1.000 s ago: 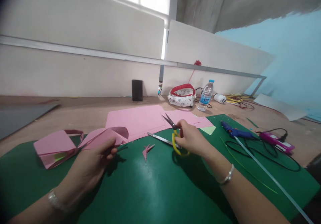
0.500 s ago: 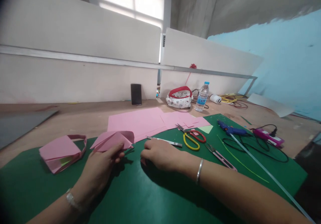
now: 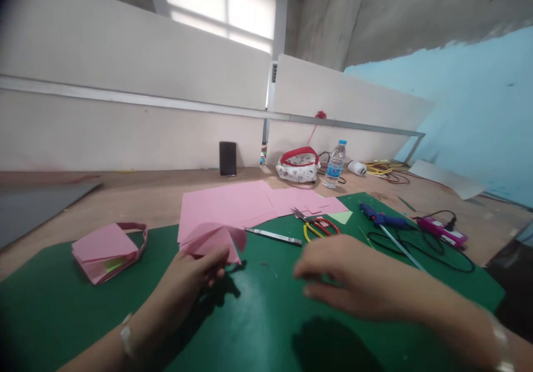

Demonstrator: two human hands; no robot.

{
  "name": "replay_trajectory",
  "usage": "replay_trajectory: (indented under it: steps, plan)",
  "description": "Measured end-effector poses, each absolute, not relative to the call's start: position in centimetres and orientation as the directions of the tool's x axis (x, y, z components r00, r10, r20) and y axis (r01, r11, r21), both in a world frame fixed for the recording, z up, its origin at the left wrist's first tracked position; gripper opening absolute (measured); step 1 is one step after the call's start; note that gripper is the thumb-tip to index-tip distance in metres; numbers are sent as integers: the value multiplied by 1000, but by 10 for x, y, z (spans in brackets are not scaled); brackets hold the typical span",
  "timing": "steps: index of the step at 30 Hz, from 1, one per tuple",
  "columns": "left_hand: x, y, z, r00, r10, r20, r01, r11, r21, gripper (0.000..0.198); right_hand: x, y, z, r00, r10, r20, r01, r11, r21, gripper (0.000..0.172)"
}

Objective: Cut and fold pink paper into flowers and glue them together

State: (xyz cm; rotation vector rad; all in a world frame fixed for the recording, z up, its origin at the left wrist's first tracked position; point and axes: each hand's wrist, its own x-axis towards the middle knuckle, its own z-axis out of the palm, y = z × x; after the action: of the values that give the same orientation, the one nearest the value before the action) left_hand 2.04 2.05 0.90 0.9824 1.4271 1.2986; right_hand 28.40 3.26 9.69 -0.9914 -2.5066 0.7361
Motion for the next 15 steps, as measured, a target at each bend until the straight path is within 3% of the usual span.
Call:
replay_trajectory:
  steps: [3, 6, 8, 11, 13, 15]
  plan:
    - [25, 10, 8, -138, 983, -121, 38, 127, 991, 26, 221, 53, 86, -744, 598, 298, 448, 778, -441, 18]
    - [27, 8, 5, -45, 995, -88, 69, 91, 993, 23, 187, 67, 64, -682, 631, 370, 416, 751, -513, 14]
    - [28, 9, 5, 9, 998, -57, 60, 57, 997, 22, 182, 72, 49, -613, 724, 316, 392, 626, -675, 8]
    - [32, 12, 7, 100, 992, -76, -9, 78, 997, 19, 186, 77, 34, -544, 835, 89, 258, 267, -929, 7]
    - [33, 13, 8, 149, 982, -112, -50, 121, 991, 17, 188, 81, 29, -549, 835, -35, 179, 77, -981, 8]
    - [33, 12, 10, 190, 974, -120, -81, 137, 987, 17, 189, 84, 26, -566, 820, -82, 146, 2, -989, 7]
